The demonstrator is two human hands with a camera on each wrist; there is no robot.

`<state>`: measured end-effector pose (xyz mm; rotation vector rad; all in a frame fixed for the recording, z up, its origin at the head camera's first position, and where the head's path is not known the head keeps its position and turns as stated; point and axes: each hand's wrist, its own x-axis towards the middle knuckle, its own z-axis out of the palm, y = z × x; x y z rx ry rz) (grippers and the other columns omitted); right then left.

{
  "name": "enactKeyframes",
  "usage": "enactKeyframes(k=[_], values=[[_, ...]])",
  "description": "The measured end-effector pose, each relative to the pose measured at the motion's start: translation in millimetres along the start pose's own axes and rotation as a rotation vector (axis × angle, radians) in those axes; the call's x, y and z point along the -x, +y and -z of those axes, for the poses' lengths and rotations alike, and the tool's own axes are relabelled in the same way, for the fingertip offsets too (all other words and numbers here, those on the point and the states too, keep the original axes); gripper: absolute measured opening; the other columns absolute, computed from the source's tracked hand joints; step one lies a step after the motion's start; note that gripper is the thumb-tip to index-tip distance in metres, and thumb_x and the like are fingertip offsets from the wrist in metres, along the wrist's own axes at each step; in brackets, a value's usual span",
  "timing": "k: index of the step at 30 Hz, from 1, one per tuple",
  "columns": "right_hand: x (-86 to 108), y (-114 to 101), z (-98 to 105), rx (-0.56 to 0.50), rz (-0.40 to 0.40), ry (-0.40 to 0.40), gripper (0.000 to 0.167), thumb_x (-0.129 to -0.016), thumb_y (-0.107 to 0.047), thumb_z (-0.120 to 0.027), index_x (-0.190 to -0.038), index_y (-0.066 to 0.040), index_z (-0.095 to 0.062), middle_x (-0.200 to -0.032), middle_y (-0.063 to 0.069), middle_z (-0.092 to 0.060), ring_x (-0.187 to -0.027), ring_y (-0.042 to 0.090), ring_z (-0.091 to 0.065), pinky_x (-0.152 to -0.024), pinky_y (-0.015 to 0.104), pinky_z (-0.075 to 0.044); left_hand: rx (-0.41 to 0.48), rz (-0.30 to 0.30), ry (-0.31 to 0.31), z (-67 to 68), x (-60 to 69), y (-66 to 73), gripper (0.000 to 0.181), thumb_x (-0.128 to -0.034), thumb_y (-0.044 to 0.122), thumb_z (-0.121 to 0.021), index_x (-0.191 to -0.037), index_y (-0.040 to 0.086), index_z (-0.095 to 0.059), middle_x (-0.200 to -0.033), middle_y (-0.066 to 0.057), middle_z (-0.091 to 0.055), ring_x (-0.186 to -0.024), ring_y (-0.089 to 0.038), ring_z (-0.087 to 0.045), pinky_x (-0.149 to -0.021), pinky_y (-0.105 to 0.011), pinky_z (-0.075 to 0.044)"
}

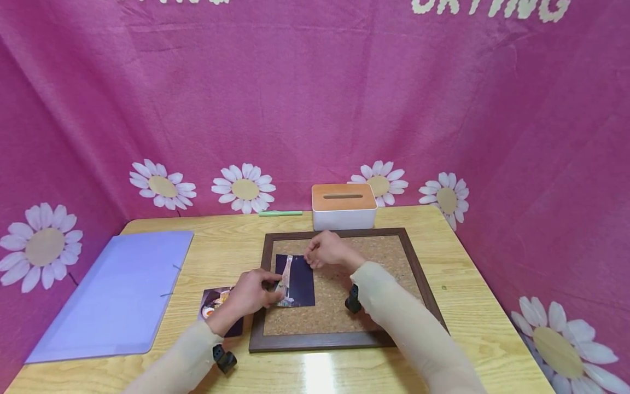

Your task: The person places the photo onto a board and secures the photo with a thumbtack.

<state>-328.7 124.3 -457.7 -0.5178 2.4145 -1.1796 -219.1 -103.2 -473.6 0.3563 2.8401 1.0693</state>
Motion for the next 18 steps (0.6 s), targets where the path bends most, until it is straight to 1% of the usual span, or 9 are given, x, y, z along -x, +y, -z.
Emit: enactKeyframes(k=[2,4,9,13,16,18], values=[[-4.5,-1.1,-3.3,-0.016,-0.01,-0.01,0.012,-0.093,-0.002,-0.062,-0.095,0.003,-0.073,-0.081,0.01,-0.073,-0.07,0.014,-0.071,-0.066,0.031,-0.06,-0.024,-0.002,0.004,-0.3,-0.5,0.1,0.04,-0.0817,0.02,-0.083,-0.119,0.007,-0.074,-0.103,-0.012,-0.066,-0.05,-0.004,-0.058,-0.076,-0.032,-0.054],[-8.8,-1.5,-6.1,-0.025,-0.018,-0.017,0.012,-0.093,-0.002,-0.062,-0.095,0.002,-0.073,-0.08,0.009,-0.073,-0.069,0.014,-0.07,-0.065,0.03,-0.06,-0.035,-0.01,0.007,-0.3,-0.9,0.2,0.04,-0.0812,0.019,-0.083,-0.118,0.007,-0.074,-0.103,-0.012,-0.067,-0.05,-0.004,-0.058,-0.078,-0.034,-0.054],[-17.8,-0.2,-10.7,0.004,-0.047,-0.01,0.012,-0.094,-0.006,-0.063,-0.092,-0.002,-0.074,-0.076,0.005,-0.07,-0.065,0.013,-0.065,-0.059,0.027,-0.056,-0.038,-0.007,-0.002,-0.3,-1.3,0.6,0.039,-0.0813,0.02,-0.083,-0.118,0.007,-0.074,-0.103,-0.011,-0.066,-0.051,-0.004,-0.058,-0.077,-0.034,-0.054],[-21.5,0.4,-13.7,0.042,-0.076,-0.004,0.012,-0.095,-0.009,-0.063,-0.093,-0.005,-0.075,-0.077,0.002,-0.069,-0.063,0.011,-0.059,-0.055,0.024,-0.051,-0.036,-0.004,-0.011,-0.2,-0.9,1.4,0.039,-0.0817,0.02,-0.083,-0.117,0.007,-0.074,-0.103,-0.011,-0.065,-0.051,-0.005,-0.058,-0.077,-0.033,-0.054],[-21.9,-0.8,-15.8,0.061,-0.102,-0.003,0.011,-0.095,-0.013,-0.065,-0.092,-0.009,-0.075,-0.079,-0.001,-0.068,-0.062,0.01,-0.057,-0.053,0.023,-0.047,-0.044,-0.018,-0.005,0.2,-0.6,1.6,0.038,-0.0811,0.02,-0.083,-0.116,0.007,-0.075,-0.102,-0.01,-0.066,-0.058,-0.007,-0.059,-0.075,-0.032,-0.054],[-21.9,-1.8,-17.2,0.077,-0.111,0.004,0.011,-0.095,-0.016,-0.067,-0.091,-0.01,-0.076,-0.079,-0.002,-0.067,-0.063,0.01,-0.056,-0.053,0.022,-0.044,-0.053,-0.026,0.002,0.3,-0.5,1.4,0.037,-0.0804,0.019,-0.084,-0.115,0.008,-0.075,-0.102,-0.01,-0.066,-0.067,-0.01,-0.06,-0.074,-0.032,-0.053]])
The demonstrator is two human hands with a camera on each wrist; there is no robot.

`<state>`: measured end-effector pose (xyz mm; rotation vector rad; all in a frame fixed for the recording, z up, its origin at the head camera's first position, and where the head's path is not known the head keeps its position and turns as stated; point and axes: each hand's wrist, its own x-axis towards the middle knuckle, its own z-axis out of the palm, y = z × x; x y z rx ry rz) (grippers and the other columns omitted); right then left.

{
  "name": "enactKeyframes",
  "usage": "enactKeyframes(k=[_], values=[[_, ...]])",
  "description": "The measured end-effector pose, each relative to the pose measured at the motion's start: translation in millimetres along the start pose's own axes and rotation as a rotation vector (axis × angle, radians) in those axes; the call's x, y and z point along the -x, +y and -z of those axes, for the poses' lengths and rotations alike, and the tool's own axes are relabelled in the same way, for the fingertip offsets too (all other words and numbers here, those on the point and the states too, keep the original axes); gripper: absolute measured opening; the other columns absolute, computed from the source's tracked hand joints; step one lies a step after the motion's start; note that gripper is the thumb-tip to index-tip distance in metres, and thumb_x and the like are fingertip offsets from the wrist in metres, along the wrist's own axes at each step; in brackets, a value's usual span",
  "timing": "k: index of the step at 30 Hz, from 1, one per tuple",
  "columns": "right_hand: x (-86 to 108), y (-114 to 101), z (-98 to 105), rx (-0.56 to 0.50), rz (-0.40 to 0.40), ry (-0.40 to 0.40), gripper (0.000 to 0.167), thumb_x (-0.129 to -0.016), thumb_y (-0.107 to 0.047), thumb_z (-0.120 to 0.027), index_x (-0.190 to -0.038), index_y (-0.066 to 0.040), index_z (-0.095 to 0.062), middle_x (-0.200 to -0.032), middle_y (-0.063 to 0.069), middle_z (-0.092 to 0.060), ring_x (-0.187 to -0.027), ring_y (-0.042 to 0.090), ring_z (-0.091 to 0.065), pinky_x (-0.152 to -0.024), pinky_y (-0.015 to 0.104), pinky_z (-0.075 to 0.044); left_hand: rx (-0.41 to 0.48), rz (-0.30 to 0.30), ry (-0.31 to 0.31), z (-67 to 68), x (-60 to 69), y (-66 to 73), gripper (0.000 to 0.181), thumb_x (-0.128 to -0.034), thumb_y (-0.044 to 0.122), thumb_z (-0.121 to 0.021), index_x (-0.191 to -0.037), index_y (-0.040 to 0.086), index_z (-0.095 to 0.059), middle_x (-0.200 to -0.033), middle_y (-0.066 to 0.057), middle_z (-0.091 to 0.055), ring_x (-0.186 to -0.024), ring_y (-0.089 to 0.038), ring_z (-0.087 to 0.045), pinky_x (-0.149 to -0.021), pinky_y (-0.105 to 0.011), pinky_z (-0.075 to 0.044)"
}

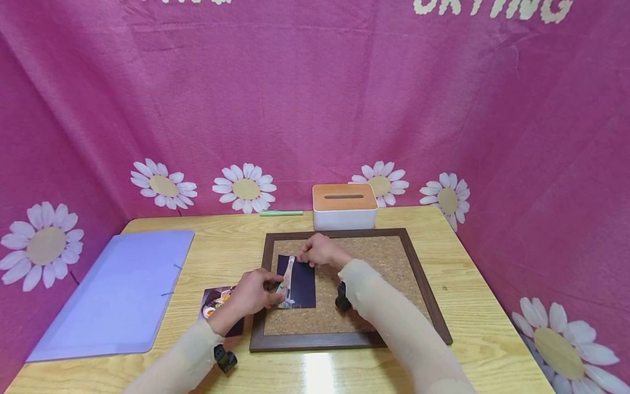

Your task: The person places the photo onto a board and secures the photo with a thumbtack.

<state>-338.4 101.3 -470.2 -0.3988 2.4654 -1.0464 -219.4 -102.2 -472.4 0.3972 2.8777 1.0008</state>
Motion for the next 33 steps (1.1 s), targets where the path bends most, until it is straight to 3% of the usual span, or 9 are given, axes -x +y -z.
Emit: enactKeyframes(k=[7,13,21,33], values=[[0.3,-2.4,-1.9,0.038,-0.027,0.031,0.01,-0.093,-0.02,-0.07,-0.091,-0.013,-0.076,-0.08,-0.003,-0.067,-0.061,0.009,-0.056,-0.054,0.022,-0.041,-0.018,-0.003,0.013,-2.0,-0.4,-0.5,0.037,-0.0788,0.02,-0.085,-0.113,0.008,-0.076,-0.103,-0.009,-0.068,-0.086,-0.019,-0.06,-0.077,-0.034,-0.052],[-0.9,-4.1,-3.6,0.053,-0.04,0.066,0.009,-0.09,-0.021,-0.073,-0.086,-0.014,-0.075,-0.073,-0.002,-0.064,-0.058,0.009,-0.057,-0.051,0.021,-0.039,-0.035,-0.01,0.024,-2.7,0.0,-0.8,0.038,-0.0785,0.02,-0.086,-0.113,0.009,-0.076,-0.104,-0.009,-0.068,-0.088,-0.019,-0.059,-0.078,-0.035,-0.051],[-3.2,-5.1,-4.1,0.013,-0.055,0.069,0.008,-0.092,-0.015,-0.07,-0.085,-0.013,-0.074,-0.079,0.0,-0.068,-0.06,0.011,-0.059,-0.05,0.022,-0.039,-0.05,-0.011,0.026,-3.0,-0.2,-0.1,0.038,-0.0781,0.02,-0.086,-0.113,0.009,-0.076,-0.102,-0.008,-0.068,-0.087,-0.018,-0.057,-0.077,-0.036,-0.05],[-5.4,-6.6,-7.3,0.044,-0.067,0.102,0.009,-0.088,-0.016,-0.075,-0.08,-0.014,-0.072,-0.071,-0.002,-0.062,-0.056,0.009,-0.058,-0.049,0.021,-0.041,-0.058,0.004,0.016,-2.3,-0.1,1.7,0.038,-0.0788,0.021,-0.085,-0.114,0.009,-0.076,-0.103,-0.008,-0.067,-0.088,-0.017,-0.056,-0.078,-0.035,-0.05]])
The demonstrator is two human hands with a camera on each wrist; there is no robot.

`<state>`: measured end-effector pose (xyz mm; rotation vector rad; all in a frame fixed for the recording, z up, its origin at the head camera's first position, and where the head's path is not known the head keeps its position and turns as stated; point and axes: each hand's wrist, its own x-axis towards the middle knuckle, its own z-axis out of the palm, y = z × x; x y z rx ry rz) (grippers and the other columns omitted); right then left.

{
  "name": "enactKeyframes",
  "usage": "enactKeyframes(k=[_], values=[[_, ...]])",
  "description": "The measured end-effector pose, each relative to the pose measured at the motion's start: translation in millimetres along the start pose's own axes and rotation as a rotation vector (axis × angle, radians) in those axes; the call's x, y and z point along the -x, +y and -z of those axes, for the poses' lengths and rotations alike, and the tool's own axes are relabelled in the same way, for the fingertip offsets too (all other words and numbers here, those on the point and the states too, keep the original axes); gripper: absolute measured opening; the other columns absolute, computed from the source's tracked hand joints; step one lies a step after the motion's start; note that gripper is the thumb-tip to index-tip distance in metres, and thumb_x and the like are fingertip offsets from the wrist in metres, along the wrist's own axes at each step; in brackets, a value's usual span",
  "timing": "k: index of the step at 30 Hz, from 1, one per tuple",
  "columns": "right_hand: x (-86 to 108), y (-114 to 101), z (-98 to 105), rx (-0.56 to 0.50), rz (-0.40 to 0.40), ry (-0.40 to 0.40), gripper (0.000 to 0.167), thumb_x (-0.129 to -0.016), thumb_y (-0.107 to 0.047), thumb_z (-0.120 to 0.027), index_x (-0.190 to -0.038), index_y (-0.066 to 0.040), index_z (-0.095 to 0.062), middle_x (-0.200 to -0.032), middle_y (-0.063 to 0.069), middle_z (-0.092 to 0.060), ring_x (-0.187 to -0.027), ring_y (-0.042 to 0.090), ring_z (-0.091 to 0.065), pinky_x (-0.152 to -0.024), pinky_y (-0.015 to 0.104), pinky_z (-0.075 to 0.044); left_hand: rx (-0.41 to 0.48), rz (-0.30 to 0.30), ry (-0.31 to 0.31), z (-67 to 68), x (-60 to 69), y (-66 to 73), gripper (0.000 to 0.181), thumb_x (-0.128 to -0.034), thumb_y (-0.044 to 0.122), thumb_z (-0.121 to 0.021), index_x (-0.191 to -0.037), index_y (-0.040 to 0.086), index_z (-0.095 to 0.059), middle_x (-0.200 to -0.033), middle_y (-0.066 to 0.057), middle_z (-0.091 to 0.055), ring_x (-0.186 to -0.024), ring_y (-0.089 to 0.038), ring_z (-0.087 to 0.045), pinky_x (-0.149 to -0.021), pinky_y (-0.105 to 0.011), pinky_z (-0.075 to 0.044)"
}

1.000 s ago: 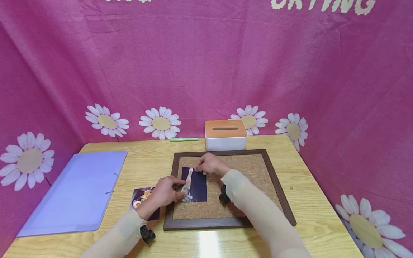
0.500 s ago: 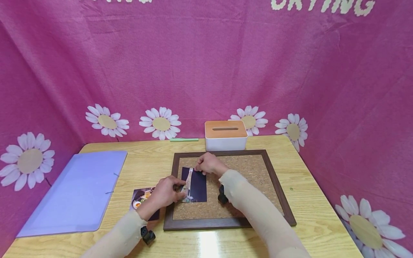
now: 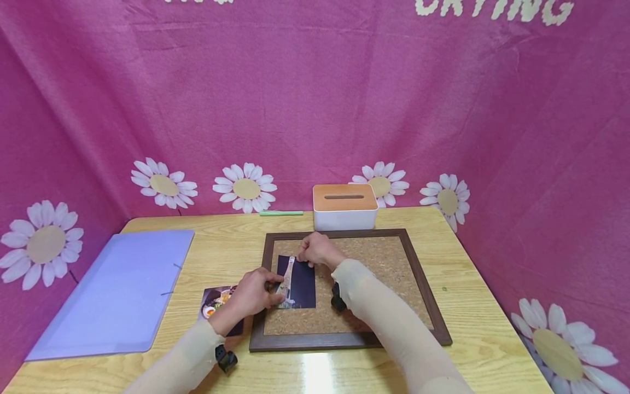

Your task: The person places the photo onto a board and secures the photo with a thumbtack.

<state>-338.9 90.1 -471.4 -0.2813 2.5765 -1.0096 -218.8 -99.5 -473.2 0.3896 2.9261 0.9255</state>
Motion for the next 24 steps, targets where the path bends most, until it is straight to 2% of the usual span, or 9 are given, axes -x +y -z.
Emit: enactKeyframes(k=[8,14,19,24], values=[[1.2,0.1,0.0,0.017,0.011,0.02,0.013,-0.088,-0.019,-0.077,-0.078,-0.013,-0.07,-0.071,-0.003,-0.061,-0.056,0.008,-0.056,-0.053,0.021,-0.045,-0.027,0.014,-0.013,1.9,-0.8,3.1,0.039,-0.0779,0.021,-0.086,-0.113,0.008,-0.076,-0.101,-0.01,-0.066,-0.087,-0.02,-0.057,-0.078,-0.037,-0.051],[4.4,2.0,3.8,0.012,0.038,-0.022,0.008,-0.093,-0.017,-0.07,-0.086,-0.013,-0.072,-0.079,-0.001,-0.067,-0.062,0.01,-0.061,-0.054,0.021,-0.046,-0.046,0.028,-0.023,1.8,-2.2,4.7,0.039,-0.0782,0.022,-0.086,-0.114,0.009,-0.076,-0.101,-0.01,-0.065,-0.085,-0.019,-0.054,-0.075,-0.035,-0.048],[9.1,5.5,10.5,-0.004,0.09,-0.069,0.007,-0.095,-0.015,-0.065,-0.094,-0.013,-0.072,-0.084,0.001,-0.071,-0.065,0.013,-0.065,-0.054,0.024,-0.045,-0.049,0.028,-0.026,2.2,-1.3,5.5,0.039,-0.0786,0.022,-0.085,-0.113,0.008,-0.076,-0.101,-0.01,-0.065,-0.087,-0.02,-0.056,-0.078,-0.037,-0.05],[16.7,10.1,21.4,-0.014,0.15,-0.061,0.009,-0.094,-0.014,-0.065,-0.099,-0.011,-0.072,-0.086,0.004,-0.074,-0.065,0.014,-0.065,-0.054,0.025,-0.046,-0.028,0.028,-0.021,2.6,-0.3,5.4,0.039,-0.0783,0.022,-0.085,-0.113,0.006,-0.076,-0.104,-0.011,-0.067,-0.091,-0.022,-0.058,-0.083,-0.04,-0.052]])
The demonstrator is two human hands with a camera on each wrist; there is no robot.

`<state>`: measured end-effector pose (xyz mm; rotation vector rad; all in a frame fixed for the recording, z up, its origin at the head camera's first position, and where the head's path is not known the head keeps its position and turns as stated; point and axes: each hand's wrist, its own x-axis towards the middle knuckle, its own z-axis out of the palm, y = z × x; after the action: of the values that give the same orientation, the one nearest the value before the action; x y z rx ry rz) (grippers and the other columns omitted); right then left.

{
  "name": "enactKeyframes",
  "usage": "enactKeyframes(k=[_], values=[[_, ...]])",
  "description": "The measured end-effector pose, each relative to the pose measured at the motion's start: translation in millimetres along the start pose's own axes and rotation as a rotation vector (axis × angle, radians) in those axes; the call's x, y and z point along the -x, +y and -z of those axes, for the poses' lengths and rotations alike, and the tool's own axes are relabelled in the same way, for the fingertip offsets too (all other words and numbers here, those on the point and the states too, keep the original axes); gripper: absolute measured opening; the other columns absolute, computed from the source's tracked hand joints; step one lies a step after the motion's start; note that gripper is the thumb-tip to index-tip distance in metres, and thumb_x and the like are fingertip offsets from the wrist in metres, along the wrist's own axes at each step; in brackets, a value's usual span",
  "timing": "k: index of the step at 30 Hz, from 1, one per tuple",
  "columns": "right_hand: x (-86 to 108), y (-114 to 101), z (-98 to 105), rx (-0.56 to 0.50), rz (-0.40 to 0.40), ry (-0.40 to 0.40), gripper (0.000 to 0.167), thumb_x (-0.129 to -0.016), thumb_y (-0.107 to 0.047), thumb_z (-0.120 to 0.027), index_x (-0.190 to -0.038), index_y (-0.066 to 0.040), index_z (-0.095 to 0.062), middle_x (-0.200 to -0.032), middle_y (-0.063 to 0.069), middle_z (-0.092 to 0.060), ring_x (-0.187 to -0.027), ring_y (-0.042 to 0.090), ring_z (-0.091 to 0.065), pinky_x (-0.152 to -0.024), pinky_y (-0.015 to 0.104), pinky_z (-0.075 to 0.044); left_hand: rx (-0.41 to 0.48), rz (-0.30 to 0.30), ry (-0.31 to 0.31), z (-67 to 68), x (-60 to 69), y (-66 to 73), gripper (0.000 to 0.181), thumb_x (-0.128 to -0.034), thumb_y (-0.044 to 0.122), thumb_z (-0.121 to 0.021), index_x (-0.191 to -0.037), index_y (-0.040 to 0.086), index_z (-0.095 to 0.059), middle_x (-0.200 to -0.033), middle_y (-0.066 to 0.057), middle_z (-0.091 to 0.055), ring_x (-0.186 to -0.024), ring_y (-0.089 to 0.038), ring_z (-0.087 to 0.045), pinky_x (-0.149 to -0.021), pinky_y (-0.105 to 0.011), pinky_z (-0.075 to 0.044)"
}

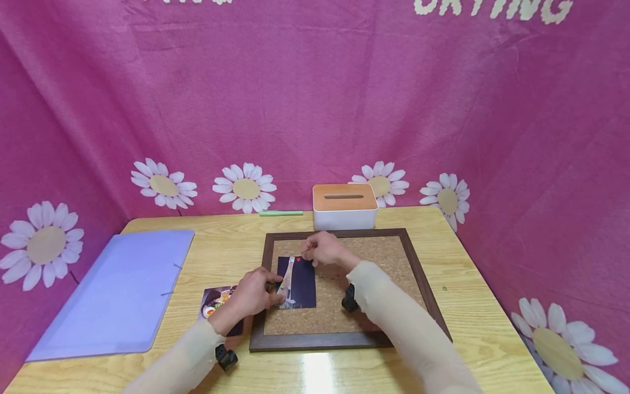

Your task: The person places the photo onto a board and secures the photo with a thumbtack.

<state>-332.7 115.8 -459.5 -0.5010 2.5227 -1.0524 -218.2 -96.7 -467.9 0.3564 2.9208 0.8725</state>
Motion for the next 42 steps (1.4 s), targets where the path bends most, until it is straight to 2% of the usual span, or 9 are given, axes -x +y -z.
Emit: enactKeyframes(k=[6,10,13,15,19,25,32,36,42], values=[[17.9,-0.8,18.0,-0.026,0.042,0.027,0.015,-0.096,-0.012,-0.062,-0.106,-0.005,-0.072,-0.095,0.01,-0.074,-0.072,0.023,-0.07,-0.062,0.031,-0.052,0.047,0.007,0.017,4.2,2.5,-1.9,0.037,-0.0805,0.02,-0.084,-0.113,0.005,-0.075,-0.102,-0.01,-0.067,-0.086,-0.019,-0.056,-0.077,-0.036,-0.051],[30.8,1.9,29.4,-0.049,0.107,0.035,0.018,-0.096,-0.01,-0.063,-0.109,0.0,-0.071,-0.097,0.015,-0.073,-0.08,0.032,-0.072,-0.071,0.035,-0.056,0.071,-0.023,0.059,10.6,7.2,-8.4,0.031,-0.0835,0.016,-0.08,-0.112,0.006,-0.075,-0.102,-0.008,-0.069,-0.086,-0.018,-0.06,-0.074,-0.034,-0.053],[40.0,5.9,38.8,-0.018,0.149,0.059,0.017,-0.095,-0.01,-0.063,-0.107,0.0,-0.071,-0.096,0.014,-0.074,-0.083,0.03,-0.069,-0.07,0.033,-0.053,0.102,-0.005,0.079,17.8,11.8,-14.3,0.029,-0.0858,0.015,-0.078,-0.114,0.007,-0.075,-0.106,-0.009,-0.07,-0.084,-0.016,-0.065,-0.069,-0.03,-0.054],[45.4,9.0,45.0,0.002,0.162,0.082,0.015,-0.095,-0.01,-0.064,-0.105,-0.001,-0.072,-0.096,0.011,-0.073,-0.082,0.026,-0.067,-0.07,0.032,-0.052,0.141,0.04,0.081,23.7,15.7,-17.3,0.03,-0.0873,0.016,-0.076,-0.117,0.009,-0.074,-0.111,-0.009,-0.07,-0.081,-0.014,-0.066,-0.063,-0.027,-0.053],[56.0,15.7,56.6,0.011,0.156,0.122,0.012,-0.095,-0.012,-0.066,-0.103,-0.007,-0.073,-0.094,0.008,-0.072,-0.082,0.016,-0.059,-0.069,0.03,-0.048,0.189,0.118,0.111,35.6,23.2,-24.1,0.035,-0.0878,0.019,-0.077,-0.121,0.012,-0.072,-0.117,-0.01,-0.069,-0.079,-0.011,-0.068,-0.061,-0.026,-0.053],[72.1,27.0,72.5,0.003,0.116,0.151,0.014,-0.097,-0.017,-0.065,-0.107,-0.011,-0.072,-0.097,0.007,-0.071,-0.086,0.017,-0.06,-0.07,0.029,-0.049,0.216,0.146,0.175,52.6,34.9,-37.2,0.039,-0.0871,0.018,-0.077,-0.125,0.01,-0.069,-0.116,-0.01,-0.07,-0.079,-0.013,-0.07,-0.059,-0.026,-0.051],[91.5,41.9,86.0,0.003,0.095,0.199,0.014,-0.096,-0.019,-0.067,-0.107,-0.013,-0.072,-0.098,0.008,-0.071,-0.088,0.018,-0.061,-0.072,0.03,-0.05,0.251,0.188,0.2,67.8,54.0,-55.5,0.043,-0.0876,0.015,-0.076,-0.128,0.006,-0.066,-0.12,-0.016,-0.068,-0.089,-0.021,-0.072,-0.059,-0.026,-0.051],[101.7,52.0,92.8,0.01,0.107,0.221,0.015,-0.096,-0.018,-0.067,-0.108,-0.011,-0.071,-0.097,0.009,-0.071,-0.087,0.018,-0.062,-0.071,0.029,-0.05,0.235,0.209,0.21,73.2,64.5,-65.0,0.043,-0.0885,0.016,-0.075,-0.129,0.005,-0.065,-0.121,-0.017,-0.067,-0.09,-0.022,-0.072,-0.061,-0.026,-0.051],[119.0,66.1,103.7,0.027,0.066,0.224,0.019,-0.097,-0.023,-0.066,-0.113,-0.014,-0.07,-0.101,0.01,-0.07,-0.089,0.025,-0.062,-0.069,0.031,-0.05,0.207,0.237,0.227,73.7,76.3,-78.6,0.046,-0.0872,0.016,-0.076,-0.129,0.003,-0.065,-0.12,-0.02,-0.067,-0.089,-0.02,-0.071,-0.064,-0.025,-0.051]])
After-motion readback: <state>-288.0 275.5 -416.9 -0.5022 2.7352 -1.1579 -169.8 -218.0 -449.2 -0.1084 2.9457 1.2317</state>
